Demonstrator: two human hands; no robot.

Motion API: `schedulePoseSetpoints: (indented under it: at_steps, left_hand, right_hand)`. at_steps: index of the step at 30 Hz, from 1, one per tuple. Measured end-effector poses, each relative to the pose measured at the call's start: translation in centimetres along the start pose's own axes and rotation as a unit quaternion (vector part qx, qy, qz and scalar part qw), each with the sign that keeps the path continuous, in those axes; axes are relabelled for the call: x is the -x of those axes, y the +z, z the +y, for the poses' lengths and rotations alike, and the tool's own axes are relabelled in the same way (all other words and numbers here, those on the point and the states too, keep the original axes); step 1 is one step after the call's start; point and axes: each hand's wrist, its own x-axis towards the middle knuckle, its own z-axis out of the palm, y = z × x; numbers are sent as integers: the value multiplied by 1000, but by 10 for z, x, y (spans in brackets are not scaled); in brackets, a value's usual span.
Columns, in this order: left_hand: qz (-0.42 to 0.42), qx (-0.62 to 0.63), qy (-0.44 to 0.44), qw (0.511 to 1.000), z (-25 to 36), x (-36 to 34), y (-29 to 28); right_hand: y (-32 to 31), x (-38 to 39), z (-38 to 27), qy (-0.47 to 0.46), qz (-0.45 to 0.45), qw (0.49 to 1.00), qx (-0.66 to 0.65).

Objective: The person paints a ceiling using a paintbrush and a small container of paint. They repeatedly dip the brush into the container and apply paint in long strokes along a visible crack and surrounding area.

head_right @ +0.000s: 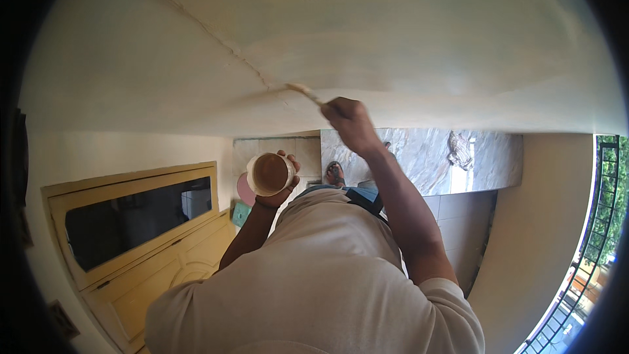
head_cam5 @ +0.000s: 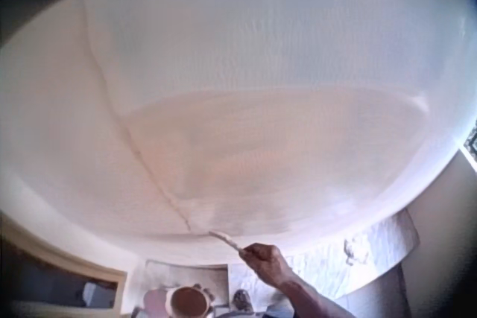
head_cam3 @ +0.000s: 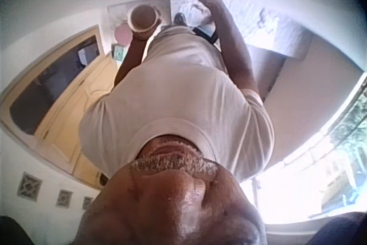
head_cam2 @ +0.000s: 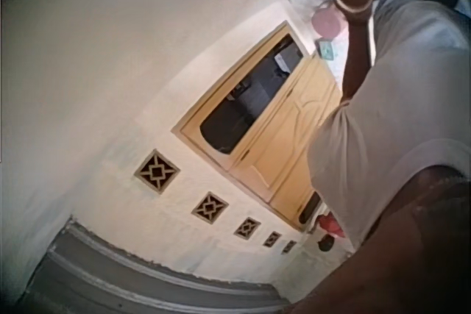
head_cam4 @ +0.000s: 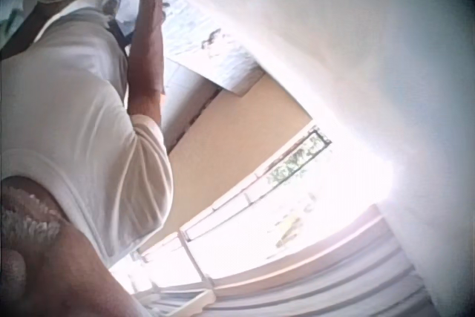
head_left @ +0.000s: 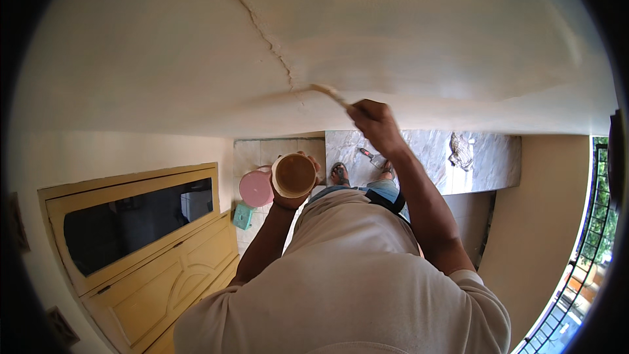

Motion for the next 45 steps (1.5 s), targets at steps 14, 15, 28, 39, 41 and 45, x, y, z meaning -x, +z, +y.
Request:
schedulePoseSetpoints:
  at_steps: [14,15,28,39,41,45]
  left_hand:
    - [0,3,-9,1000,5,-10,12]
    - [-2,19,-9,1000,3,-12,17]
    - [14,-10,23,1000,-7,3,11]
    - [-26,-17,2,1000,1,-6,34]
    - [-16,-12,31,999,-10,-2,29]
    - [1,-27,48,998,-12,10,8]
  right_hand:
    - [19,23,-37,-85,-68,992,66]
    - [16,17,-38,-85,-55,993,54]
    - [-115,125,-32,105,136,978,-115]
    - [-40,51,-86,7,21,991,-132]
    - [-91,86,-65,36,112,976,-185]
    - [-101,116,-58,55,139,966,-210]
